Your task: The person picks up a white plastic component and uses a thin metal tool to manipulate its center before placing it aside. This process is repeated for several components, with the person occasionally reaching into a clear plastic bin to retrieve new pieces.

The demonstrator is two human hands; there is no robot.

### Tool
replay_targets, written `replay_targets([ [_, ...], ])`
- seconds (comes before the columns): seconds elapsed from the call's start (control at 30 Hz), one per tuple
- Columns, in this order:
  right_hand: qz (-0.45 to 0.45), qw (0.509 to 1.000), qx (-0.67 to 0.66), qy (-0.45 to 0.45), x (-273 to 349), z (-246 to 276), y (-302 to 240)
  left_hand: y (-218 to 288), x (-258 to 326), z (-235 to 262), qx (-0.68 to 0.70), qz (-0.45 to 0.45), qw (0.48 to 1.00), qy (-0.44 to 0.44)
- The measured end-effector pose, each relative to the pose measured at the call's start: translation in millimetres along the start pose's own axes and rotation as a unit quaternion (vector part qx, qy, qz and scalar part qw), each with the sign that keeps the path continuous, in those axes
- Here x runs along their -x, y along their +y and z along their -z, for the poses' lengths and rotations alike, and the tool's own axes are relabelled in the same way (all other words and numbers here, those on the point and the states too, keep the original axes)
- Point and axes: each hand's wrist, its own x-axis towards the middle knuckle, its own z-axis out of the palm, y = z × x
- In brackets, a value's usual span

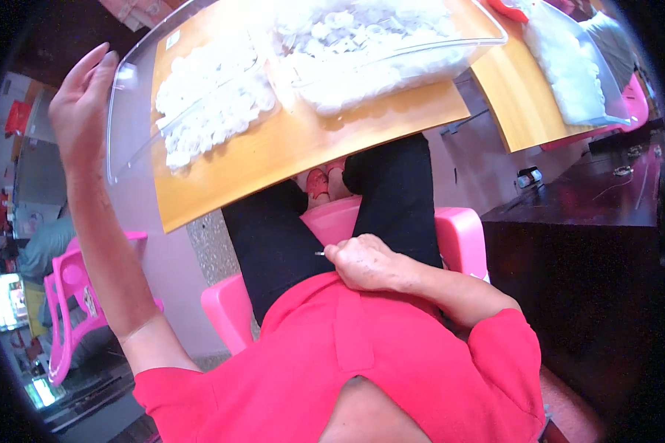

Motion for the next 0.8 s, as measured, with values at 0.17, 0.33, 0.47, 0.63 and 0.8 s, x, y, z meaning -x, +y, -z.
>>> replay_targets([
  [0.17,0.018,1.000,-0.003,-0.008,1,2,-1,51,-6,-105,-0.043,-0.240,0.940,-0.237],
  [0.33,0.021,1.000,-0.015,-0.008,3,4,2,73,-3,-205,-0.162,-0.237,0.820,-0.496],
  [0.47,0.018,1.000,0.001,0.001,-1,1,6,60,-2,-255,-0.337,-0.233,0.697,-0.589],
  [0.63,0.018,1.000,-0.006,0.017,3,2,7,52,4,-265,-0.283,-0.252,0.709,-0.595],
  [0.8,0.026,1.000,-0.001,0.017,3,3,8,49,7,-267,-0.297,-0.263,0.709,-0.583],
])
